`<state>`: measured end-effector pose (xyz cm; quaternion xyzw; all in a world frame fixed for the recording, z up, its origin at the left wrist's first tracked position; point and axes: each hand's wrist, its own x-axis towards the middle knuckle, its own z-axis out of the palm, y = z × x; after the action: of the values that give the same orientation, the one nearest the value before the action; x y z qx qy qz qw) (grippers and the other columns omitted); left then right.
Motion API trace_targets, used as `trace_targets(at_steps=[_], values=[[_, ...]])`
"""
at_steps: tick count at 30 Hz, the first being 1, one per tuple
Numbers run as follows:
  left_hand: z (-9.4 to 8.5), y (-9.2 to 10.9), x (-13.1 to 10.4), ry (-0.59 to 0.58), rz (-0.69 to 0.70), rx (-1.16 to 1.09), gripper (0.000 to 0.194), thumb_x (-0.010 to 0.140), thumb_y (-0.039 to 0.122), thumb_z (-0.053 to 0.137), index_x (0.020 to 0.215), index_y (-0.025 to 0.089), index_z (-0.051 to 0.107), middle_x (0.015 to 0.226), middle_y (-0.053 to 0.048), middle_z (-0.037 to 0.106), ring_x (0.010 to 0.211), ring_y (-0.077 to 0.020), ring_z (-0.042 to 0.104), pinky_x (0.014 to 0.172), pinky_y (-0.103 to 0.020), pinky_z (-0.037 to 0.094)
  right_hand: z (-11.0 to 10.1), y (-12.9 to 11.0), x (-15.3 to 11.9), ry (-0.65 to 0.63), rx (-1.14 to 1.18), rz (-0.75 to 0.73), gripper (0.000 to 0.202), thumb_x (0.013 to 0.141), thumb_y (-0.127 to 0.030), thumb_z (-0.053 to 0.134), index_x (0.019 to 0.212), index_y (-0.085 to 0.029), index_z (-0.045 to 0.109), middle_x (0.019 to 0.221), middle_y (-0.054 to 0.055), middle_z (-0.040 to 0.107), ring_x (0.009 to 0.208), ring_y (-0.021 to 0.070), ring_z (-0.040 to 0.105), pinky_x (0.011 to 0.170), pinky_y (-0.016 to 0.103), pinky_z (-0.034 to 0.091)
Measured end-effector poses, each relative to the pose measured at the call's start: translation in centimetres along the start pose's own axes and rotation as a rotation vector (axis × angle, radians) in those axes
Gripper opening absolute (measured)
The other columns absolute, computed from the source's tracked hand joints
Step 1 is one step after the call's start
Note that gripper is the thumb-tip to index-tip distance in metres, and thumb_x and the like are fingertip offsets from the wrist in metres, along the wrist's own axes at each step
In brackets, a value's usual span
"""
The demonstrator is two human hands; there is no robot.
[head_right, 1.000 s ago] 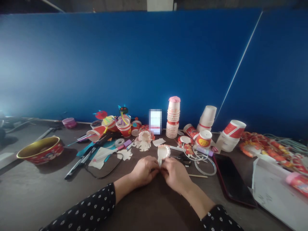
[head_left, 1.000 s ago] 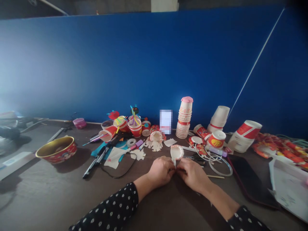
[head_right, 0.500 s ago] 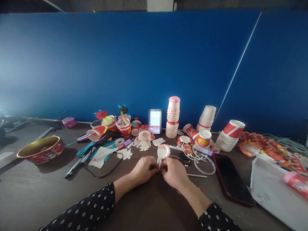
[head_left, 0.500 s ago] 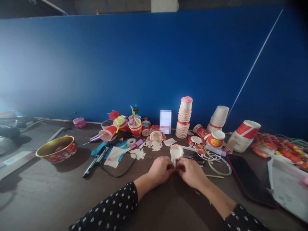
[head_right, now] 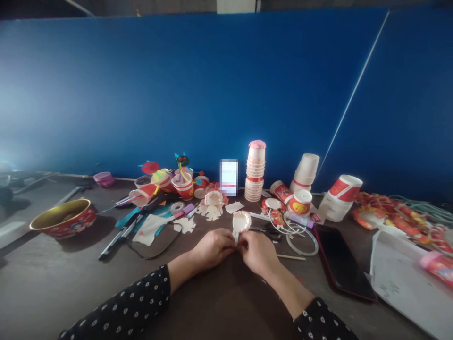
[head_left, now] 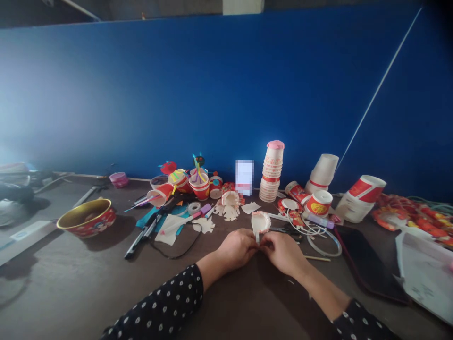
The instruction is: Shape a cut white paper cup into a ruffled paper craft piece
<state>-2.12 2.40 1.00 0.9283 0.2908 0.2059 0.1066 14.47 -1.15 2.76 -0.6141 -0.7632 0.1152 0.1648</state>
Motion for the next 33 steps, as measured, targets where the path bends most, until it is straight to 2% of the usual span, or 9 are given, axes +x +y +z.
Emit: trace_targets(at_steps=[5,10,14,17,21,26,33], values=[[-0.1,0.2,0.1,0.012,0.000,0.027,0.011,0.076,0.009,0.058,0.075,0.016,0.067,0.080,-0.003,0.064,0.077,-0.0158,0.059,0.072,-0.022,0.045,-0.2,-0.5,-0.8,0.025,-0.157,-0.081,0.018,0.081,-0.019,0.050,0.078,-0.022,0.067,0.081,0.003,0.068,0.077,0.0158,0.062,0.062,0.023,0.036],[0.2,0.1,0.1,0.042,0.016,0.042,0.011,0.076,0.009,0.054,0.074,0.015,0.063,0.081,-0.004,0.063,0.079,-0.0171,0.058,0.074,-0.025,0.045,-0.3,-1.2,-1.4,-0.027,-0.342,-0.151,0.026,0.084,-0.013,0.042,0.077,-0.018,0.067,0.080,0.005,0.066,0.070,0.0157,0.062,0.058,0.024,0.035],[0.5,0.2,0.1,0.066,-0.006,0.069,0.014,0.076,0.008,0.050,0.074,0.016,0.061,0.079,-0.004,0.062,0.077,-0.0170,0.056,0.074,-0.026,0.044,-0.4,-1.6,-1.4,-0.041,-0.374,-0.191,0.031,0.087,-0.011,0.037,0.080,-0.016,0.066,0.081,0.007,0.066,0.076,0.0162,0.061,0.063,0.024,0.037],[0.5,0.4,0.1,0.080,-0.018,0.065,0.015,0.073,0.007,0.049,0.071,0.015,0.060,0.076,-0.004,0.060,0.075,-0.0164,0.055,0.072,-0.025,0.044,-0.2,-1.5,-1.2,-0.044,-0.403,-0.272,0.029,0.086,-0.010,0.038,0.083,-0.015,0.066,0.083,0.008,0.066,0.078,0.0176,0.060,0.064,0.025,0.038],[0.4,0.7,0.1,0.097,-0.102,0.037,0.014,0.072,0.007,0.050,0.067,0.015,0.060,0.071,-0.003,0.060,0.069,-0.0152,0.055,0.066,-0.023,0.044,0.4,-1.3,-0.8,-0.044,-0.457,-0.345,0.025,0.083,-0.009,0.043,0.081,-0.011,0.068,0.082,0.010,0.066,0.075,0.0191,0.060,0.062,0.027,0.040],[0.5,0.5,0.0,0.106,-0.133,-0.017,0.015,0.071,0.005,0.051,0.068,0.015,0.062,0.069,-0.002,0.060,0.066,-0.0141,0.054,0.063,-0.021,0.042,0.6,-1.0,-0.4,-0.025,-0.431,-0.356,0.025,0.083,-0.007,0.043,0.082,-0.011,0.068,0.082,0.010,0.067,0.076,0.0186,0.060,0.065,0.026,0.040],[0.2,0.0,0.1,0.043,-0.072,-0.057,0.014,0.070,0.005,0.054,0.073,0.016,0.064,0.076,-0.002,0.062,0.074,-0.0153,0.057,0.069,-0.022,0.043,0.1,-1.0,-0.4,-0.038,-0.344,-0.245,0.028,0.087,-0.010,0.038,0.088,-0.012,0.066,0.083,0.010,0.067,0.079,0.0176,0.061,0.068,0.024,0.040]])
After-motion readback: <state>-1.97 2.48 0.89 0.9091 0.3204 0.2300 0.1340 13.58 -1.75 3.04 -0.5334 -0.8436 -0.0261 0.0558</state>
